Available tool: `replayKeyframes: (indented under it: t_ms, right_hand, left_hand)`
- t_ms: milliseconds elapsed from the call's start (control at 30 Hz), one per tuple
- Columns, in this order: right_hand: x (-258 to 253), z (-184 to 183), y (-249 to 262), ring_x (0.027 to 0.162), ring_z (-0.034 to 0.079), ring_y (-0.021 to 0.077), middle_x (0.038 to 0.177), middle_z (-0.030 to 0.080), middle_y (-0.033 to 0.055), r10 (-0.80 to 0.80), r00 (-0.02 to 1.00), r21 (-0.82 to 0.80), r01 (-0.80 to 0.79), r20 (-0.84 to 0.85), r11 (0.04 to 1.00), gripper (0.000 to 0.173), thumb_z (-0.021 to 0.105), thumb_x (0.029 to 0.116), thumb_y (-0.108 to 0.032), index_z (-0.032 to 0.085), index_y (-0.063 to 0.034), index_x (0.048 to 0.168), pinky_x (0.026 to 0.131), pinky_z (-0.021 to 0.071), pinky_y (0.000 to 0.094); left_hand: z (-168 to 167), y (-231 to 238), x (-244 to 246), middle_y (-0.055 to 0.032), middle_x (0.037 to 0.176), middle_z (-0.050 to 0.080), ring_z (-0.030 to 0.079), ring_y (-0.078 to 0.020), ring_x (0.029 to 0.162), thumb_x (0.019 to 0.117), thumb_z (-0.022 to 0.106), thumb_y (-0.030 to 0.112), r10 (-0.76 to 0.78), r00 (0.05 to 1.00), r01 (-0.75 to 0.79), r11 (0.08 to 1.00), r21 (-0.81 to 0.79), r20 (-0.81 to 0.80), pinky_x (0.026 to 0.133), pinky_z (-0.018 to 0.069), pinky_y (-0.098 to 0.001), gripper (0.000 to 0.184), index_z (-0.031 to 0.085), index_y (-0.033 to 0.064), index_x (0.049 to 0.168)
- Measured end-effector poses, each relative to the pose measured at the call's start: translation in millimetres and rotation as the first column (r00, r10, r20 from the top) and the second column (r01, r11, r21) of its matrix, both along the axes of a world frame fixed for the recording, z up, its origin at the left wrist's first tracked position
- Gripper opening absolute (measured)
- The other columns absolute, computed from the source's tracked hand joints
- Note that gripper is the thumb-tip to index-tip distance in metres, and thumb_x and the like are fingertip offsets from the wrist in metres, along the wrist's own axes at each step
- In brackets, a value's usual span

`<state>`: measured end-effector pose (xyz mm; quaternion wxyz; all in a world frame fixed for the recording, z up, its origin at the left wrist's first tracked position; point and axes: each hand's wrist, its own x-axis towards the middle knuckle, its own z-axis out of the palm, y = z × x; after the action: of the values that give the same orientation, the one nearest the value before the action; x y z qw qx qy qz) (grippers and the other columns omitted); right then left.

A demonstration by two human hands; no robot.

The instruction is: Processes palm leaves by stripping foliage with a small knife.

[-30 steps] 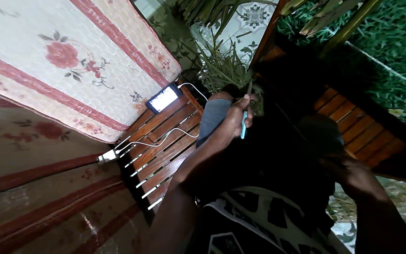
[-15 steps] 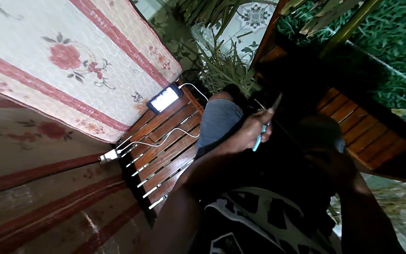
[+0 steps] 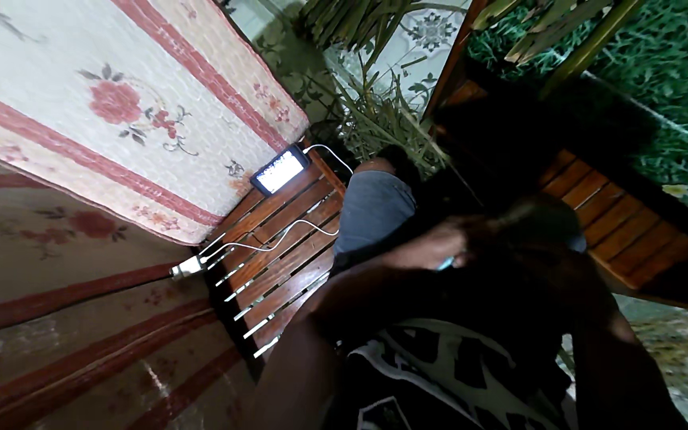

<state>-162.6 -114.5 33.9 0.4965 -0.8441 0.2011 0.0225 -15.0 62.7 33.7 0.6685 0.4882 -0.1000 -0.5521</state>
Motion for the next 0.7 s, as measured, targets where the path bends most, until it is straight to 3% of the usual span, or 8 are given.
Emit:
replayKeyframes:
  t_ms: [100, 167, 233, 300, 367, 567, 633, 700]
  right_hand:
    - [-13.1, -4.5, -7.6, 0.066, 0.057, 0.0024, 0.086, 0.066, 0.0058, 0.019, 0.999, 0.012, -0.018, -0.031, 1.000, 0.024, 0.061, 0.0955, -0.014, 0.068, 0.0046, 0.108, 0.063, 0.0521, 0.0216]
    - [-14.2, -6.2, -5.8, 0.065, 0.058, 0.0020, 0.086, 0.067, 0.0056, -0.016, 0.999, 0.040, 0.018, -0.039, 0.999, 0.022, 0.063, 0.0939, -0.013, 0.068, 0.0043, 0.107, 0.062, 0.0526, 0.0208]
    - [-9.0, -3.3, -1.0, 0.065, 0.058, 0.0010, 0.084, 0.067, 0.0037, -0.043, 0.997, 0.057, 0.047, -0.066, 0.997, 0.022, 0.064, 0.0946, -0.014, 0.069, 0.0030, 0.108, 0.061, 0.0523, 0.0193]
    - [-3.2, -1.0, 2.1, 0.062, 0.057, -0.0003, 0.081, 0.066, 0.0024, -0.043, 0.997, 0.076, 0.048, -0.068, 0.996, 0.023, 0.063, 0.0952, -0.016, 0.068, 0.0028, 0.108, 0.058, 0.0509, 0.0183]
    - [-3.9, -3.5, -1.4, 0.057, 0.054, -0.0019, 0.075, 0.063, -0.0022, -0.039, 0.999, 0.106, 0.042, -0.038, 0.993, 0.021, 0.062, 0.0936, -0.016, 0.068, 0.0008, 0.105, 0.055, 0.0494, 0.0170]
    - [-35.0, -10.7, -20.5, 0.053, 0.051, -0.0009, 0.069, 0.060, -0.0077, -0.116, 0.984, 0.201, 0.142, -0.136, 0.969, 0.012, 0.064, 0.0889, -0.011, 0.068, -0.0047, 0.099, 0.051, 0.0459, 0.0174]
    - [-35.8, -9.9, -18.6, 0.053, 0.050, -0.0020, 0.068, 0.059, -0.0086, -0.114, 0.984, 0.213, 0.142, -0.138, 0.967, 0.012, 0.064, 0.0902, -0.011, 0.068, -0.0044, 0.100, 0.051, 0.0454, 0.0162]
    - [-30.5, -7.1, -14.5, 0.054, 0.050, -0.0033, 0.069, 0.059, -0.0086, -0.093, 0.988, 0.205, 0.117, -0.122, 0.972, 0.014, 0.063, 0.0923, -0.012, 0.068, -0.0028, 0.102, 0.052, 0.0455, 0.0152]
  left_hand:
    - [-19.0, 10.8, 34.2, 0.0026, 0.059, 0.047, 0.043, -0.0050, 0.041, 0.1122, 0.035, 0.027, 0.250, 0.953, -0.265, 0.962, -0.072, -0.170, 0.039, 0.0400, -0.0174, 0.034, 0.055, 0.0105, 0.134]
    - [-30.4, 11.1, 38.1, 0.0022, 0.058, 0.046, 0.044, -0.0066, 0.040, 0.1122, 0.035, 0.033, 0.269, 0.946, -0.287, 0.954, -0.082, -0.182, 0.039, 0.0415, -0.0194, 0.039, 0.052, 0.0154, 0.141]
    - [-28.3, 4.3, 15.3, 0.0004, 0.062, 0.049, 0.046, -0.0067, 0.042, 0.1125, 0.038, 0.030, 0.176, 0.975, -0.181, 0.983, -0.022, -0.132, 0.039, 0.0435, -0.0191, 0.033, 0.053, 0.0107, 0.136]
    - [-17.2, -1.8, -11.8, 0.0016, 0.066, 0.051, 0.045, -0.0053, 0.046, 0.1116, 0.040, 0.023, 0.004, 0.999, -0.004, 1.000, 0.009, -0.042, 0.041, 0.0417, -0.0182, 0.025, 0.057, 0.0056, 0.117]
    - [-7.5, -1.7, -12.7, 0.0021, 0.063, 0.050, 0.045, -0.0048, 0.045, 0.1110, 0.041, 0.021, -0.027, 0.999, 0.027, 1.000, -0.009, -0.029, 0.041, 0.0406, -0.0179, 0.024, 0.059, 0.0045, 0.109]
    - [-17.8, 26.4, 64.4, 0.0045, 0.057, 0.042, 0.041, -0.0055, 0.041, 0.1117, 0.033, 0.037, 0.357, 0.925, -0.367, 0.927, -0.071, -0.131, 0.039, 0.0379, -0.0187, 0.039, 0.056, 0.0163, 0.136]
    - [-22.9, 24.6, 61.6, 0.0030, 0.058, 0.043, 0.042, -0.0076, 0.041, 0.1116, 0.032, 0.040, 0.331, 0.934, -0.343, 0.936, -0.083, -0.136, 0.039, 0.0396, -0.0207, 0.041, 0.054, 0.0182, 0.138]
    - [-22.1, 13.2, 35.0, 0.0006, 0.059, 0.048, 0.046, -0.0078, 0.041, 0.1125, 0.036, 0.032, 0.236, 0.962, -0.246, 0.968, -0.056, -0.138, 0.039, 0.0428, -0.0200, 0.032, 0.055, 0.0113, 0.128]
